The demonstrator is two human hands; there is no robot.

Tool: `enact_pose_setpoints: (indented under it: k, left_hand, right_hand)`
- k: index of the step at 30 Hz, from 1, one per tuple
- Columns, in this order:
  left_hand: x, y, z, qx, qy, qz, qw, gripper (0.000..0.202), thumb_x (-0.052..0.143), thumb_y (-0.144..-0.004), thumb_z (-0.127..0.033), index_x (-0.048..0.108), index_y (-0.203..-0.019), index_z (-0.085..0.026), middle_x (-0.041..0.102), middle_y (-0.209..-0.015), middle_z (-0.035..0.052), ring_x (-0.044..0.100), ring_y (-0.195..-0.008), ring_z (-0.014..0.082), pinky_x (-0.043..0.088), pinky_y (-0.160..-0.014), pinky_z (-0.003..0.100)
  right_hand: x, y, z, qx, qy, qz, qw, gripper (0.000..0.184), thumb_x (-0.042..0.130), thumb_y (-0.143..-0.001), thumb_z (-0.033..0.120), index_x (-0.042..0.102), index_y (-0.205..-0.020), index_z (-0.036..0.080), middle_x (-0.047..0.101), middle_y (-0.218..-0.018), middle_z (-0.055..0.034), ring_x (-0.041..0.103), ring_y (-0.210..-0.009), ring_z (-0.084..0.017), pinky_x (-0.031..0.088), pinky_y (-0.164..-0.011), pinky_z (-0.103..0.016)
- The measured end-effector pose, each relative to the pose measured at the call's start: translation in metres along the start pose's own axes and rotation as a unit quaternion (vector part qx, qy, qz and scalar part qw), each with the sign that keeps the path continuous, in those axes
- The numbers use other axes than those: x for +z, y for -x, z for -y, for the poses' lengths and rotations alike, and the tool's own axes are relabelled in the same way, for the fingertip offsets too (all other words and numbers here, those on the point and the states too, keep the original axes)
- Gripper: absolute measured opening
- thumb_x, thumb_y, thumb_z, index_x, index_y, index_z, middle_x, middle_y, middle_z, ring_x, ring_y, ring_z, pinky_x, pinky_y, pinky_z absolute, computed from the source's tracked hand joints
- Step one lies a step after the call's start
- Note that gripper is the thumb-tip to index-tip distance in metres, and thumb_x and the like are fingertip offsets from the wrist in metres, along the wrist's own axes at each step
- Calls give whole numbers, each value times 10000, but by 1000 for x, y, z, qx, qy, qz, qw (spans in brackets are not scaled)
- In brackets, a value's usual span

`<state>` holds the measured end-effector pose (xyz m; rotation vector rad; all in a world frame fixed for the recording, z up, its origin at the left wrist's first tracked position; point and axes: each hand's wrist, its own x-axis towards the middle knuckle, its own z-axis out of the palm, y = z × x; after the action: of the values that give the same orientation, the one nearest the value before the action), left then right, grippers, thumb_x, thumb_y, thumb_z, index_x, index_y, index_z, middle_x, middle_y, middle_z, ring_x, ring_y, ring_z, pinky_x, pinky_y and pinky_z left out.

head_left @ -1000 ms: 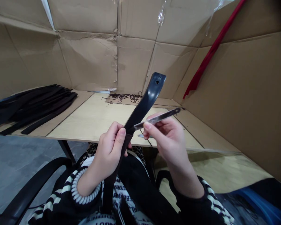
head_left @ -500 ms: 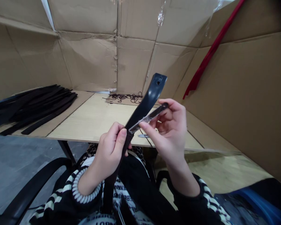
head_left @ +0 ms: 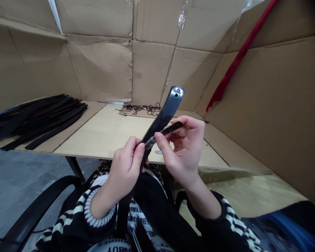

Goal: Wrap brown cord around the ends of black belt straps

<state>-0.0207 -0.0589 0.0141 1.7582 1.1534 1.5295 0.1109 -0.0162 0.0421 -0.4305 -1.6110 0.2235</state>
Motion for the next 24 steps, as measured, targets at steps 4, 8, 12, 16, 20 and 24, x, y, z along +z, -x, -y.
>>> enact_pose_setpoints:
  k: [4, 8, 12, 16, 20, 24]
  left_hand:
    - [1, -2, 3, -1, 0, 0, 1000, 258, 367, -1000, -392, 459, -831, -221, 613, -616, -52, 562, -481, 92, 431, -502, 210]
    - [1, -3, 5, 0, 5, 3, 1000, 253, 373, -1000, -390, 461, -830, -224, 597, -601, -60, 557, -474, 94, 434, -496, 210]
    - [2, -3, 9, -5, 25, 12, 1000, 262, 375, -999, -399, 461, -823, -225, 593, -595, -61, 557, -468, 96, 442, -486, 207]
    - [4, -6, 13, -14, 50, 23, 998, 281, 368, -999, -420, 473, -830, -220, 587, -608, -54, 560, -469, 97, 442, -479, 209]
    - [7, -8, 13, -13, 55, 31, 998, 295, 366, -996, -432, 476, -827, -217, 592, -607, -47, 565, -465, 97, 441, -470, 204]
    - [8, -7, 11, -15, 64, 39, 997, 307, 359, -994, -450, 477, -834, -216, 592, -607, -46, 569, -464, 95, 446, -469, 198]
  right_hand:
    - [1, 2, -4, 6, -13, 35, 999, 379, 642, -821, 96, 444, -1086, 280, 507, -806, 45, 548, -604, -93, 481, -499, -243]
    - [5, 11, -3, 38, -18, 63, 997, 385, 615, -845, 102, 420, -1119, 289, 503, -777, 50, 538, -579, -94, 464, -479, -242]
    - [6, 18, -4, 53, -12, 73, 996, 403, 600, -856, 99, 401, -1142, 302, 509, -758, 55, 533, -581, -100, 464, -485, -243]
    - [3, 16, -5, 102, -44, 84, 990, 404, 587, -878, 120, 398, -1186, 301, 519, -755, 54, 522, -567, -90, 447, -444, -206]
    - [-3, 12, -3, 127, -86, 67, 986, 345, 581, -891, 130, 430, -1158, 288, 543, -766, 52, 523, -575, -81, 464, -465, -193]
    - [-8, 8, -1, 133, -88, 68, 985, 272, 593, -893, 147, 462, -1095, 272, 559, -760, 48, 536, -575, -81, 460, -470, -200]
